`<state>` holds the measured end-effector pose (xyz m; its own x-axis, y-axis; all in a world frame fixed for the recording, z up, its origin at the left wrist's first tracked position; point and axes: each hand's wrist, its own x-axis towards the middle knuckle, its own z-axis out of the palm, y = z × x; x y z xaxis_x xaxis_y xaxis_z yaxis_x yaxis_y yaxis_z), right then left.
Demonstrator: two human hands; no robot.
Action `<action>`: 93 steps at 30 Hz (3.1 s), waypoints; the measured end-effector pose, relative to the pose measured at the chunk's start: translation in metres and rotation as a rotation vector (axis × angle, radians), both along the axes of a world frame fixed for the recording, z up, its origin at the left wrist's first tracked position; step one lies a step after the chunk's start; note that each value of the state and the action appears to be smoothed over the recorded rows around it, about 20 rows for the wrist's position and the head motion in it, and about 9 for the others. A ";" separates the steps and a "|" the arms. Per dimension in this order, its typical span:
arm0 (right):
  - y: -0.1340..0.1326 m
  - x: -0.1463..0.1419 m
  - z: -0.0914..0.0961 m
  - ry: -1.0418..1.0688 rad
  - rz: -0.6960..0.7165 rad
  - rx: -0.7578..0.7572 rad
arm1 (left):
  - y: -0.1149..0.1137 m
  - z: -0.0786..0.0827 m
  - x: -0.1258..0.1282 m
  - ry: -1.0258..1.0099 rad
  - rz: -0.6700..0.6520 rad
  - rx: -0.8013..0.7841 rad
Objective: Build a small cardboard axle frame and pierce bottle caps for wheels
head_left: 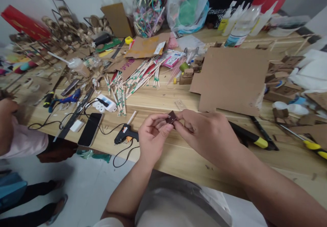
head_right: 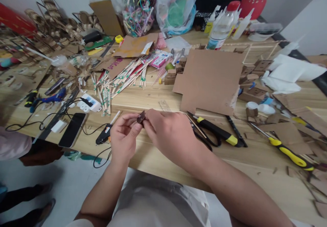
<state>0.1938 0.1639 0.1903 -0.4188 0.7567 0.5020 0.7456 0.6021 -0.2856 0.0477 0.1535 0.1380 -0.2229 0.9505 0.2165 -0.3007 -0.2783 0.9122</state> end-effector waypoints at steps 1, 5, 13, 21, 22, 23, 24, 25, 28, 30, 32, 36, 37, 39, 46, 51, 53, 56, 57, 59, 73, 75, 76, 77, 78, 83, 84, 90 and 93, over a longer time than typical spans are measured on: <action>0.000 -0.001 0.000 0.021 0.007 0.006 | 0.000 0.000 0.000 -0.007 -0.002 0.007; 0.001 -0.001 0.000 0.089 0.028 -0.016 | -0.001 -0.001 0.001 -0.005 0.001 0.044; -0.002 0.016 0.021 0.431 -0.159 0.000 | -0.004 -0.009 -0.007 0.232 0.045 0.092; 0.025 0.014 -0.014 0.534 -0.241 0.208 | -0.007 -0.010 -0.003 0.542 0.099 0.251; 0.032 0.012 -0.024 0.569 -0.242 0.159 | -0.006 -0.010 -0.003 0.558 0.107 0.261; 0.039 0.009 -0.034 0.584 -0.221 0.043 | -0.006 -0.011 -0.003 0.572 0.112 0.268; 0.045 0.006 -0.045 0.590 -0.180 -0.052 | -0.006 -0.011 -0.003 0.582 0.115 0.270; 0.049 0.004 -0.055 0.597 -0.147 -0.131 | -0.006 -0.012 -0.004 0.590 0.117 0.270; 0.051 -0.002 -0.083 0.456 -0.026 -0.193 | -0.007 -0.013 -0.008 0.598 0.131 0.264; 0.047 -0.003 -0.095 0.378 0.025 -0.203 | -0.007 -0.013 -0.010 0.598 0.147 0.247; 0.042 -0.005 -0.102 0.352 0.035 -0.219 | -0.006 -0.014 -0.013 0.595 0.167 0.229; 0.036 -0.012 -0.104 0.313 0.016 -0.273 | -0.004 -0.015 -0.020 0.584 0.207 0.226; 0.036 -0.014 -0.104 0.304 0.013 -0.290 | -0.004 -0.016 -0.022 0.584 0.216 0.228; 0.038 -0.017 -0.099 0.293 0.009 -0.321 | -0.004 -0.016 -0.026 0.602 0.233 0.230; 0.039 0.002 -0.042 0.266 0.018 -0.376 | -0.003 -0.010 -0.037 0.844 0.238 0.339; 0.019 0.019 -0.005 0.113 0.174 -0.160 | -0.003 -0.003 -0.032 0.937 0.222 0.414; 0.013 0.023 0.000 -0.004 0.180 -0.031 | -0.003 -0.001 -0.029 0.955 0.221 0.433; 0.004 0.024 0.006 -0.086 0.159 0.167 | -0.003 0.003 -0.025 0.975 0.218 0.457; 0.001 0.023 0.008 -0.090 0.148 0.208 | -0.004 0.004 -0.023 0.978 0.214 0.465; -0.004 0.021 0.012 -0.087 0.125 0.248 | -0.004 0.006 -0.021 0.985 0.207 0.477; -0.015 0.018 0.018 -0.168 0.046 0.370 | -0.009 0.010 -0.020 0.993 0.180 0.482; -0.015 0.019 0.017 -0.165 0.063 0.387 | -0.009 0.011 -0.020 0.994 0.177 0.481; -0.016 0.019 0.017 -0.167 0.071 0.390 | -0.009 0.011 -0.020 0.993 0.176 0.486; -0.016 0.020 0.016 -0.176 0.081 0.391 | -0.009 0.011 -0.020 0.992 0.176 0.494; -0.016 0.021 0.016 -0.192 0.090 0.392 | -0.009 0.011 -0.020 0.990 0.175 0.503; -0.014 0.025 0.012 -0.258 0.113 0.453 | -0.008 0.011 -0.022 0.995 0.171 0.520; -0.013 0.025 0.012 -0.259 0.117 0.461 | -0.008 0.011 -0.022 0.994 0.167 0.523; -0.007 0.029 0.012 -0.264 0.190 0.504 | -0.008 0.012 -0.023 0.961 0.130 0.520; -0.006 0.028 0.011 -0.242 0.224 0.527 | -0.009 0.011 -0.023 0.932 0.118 0.506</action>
<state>0.2213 0.1580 0.2008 -0.6874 0.3137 0.6551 0.5915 0.7652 0.2542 0.0244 0.1443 0.1491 0.1492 0.6855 0.7126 0.5096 -0.6709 0.5387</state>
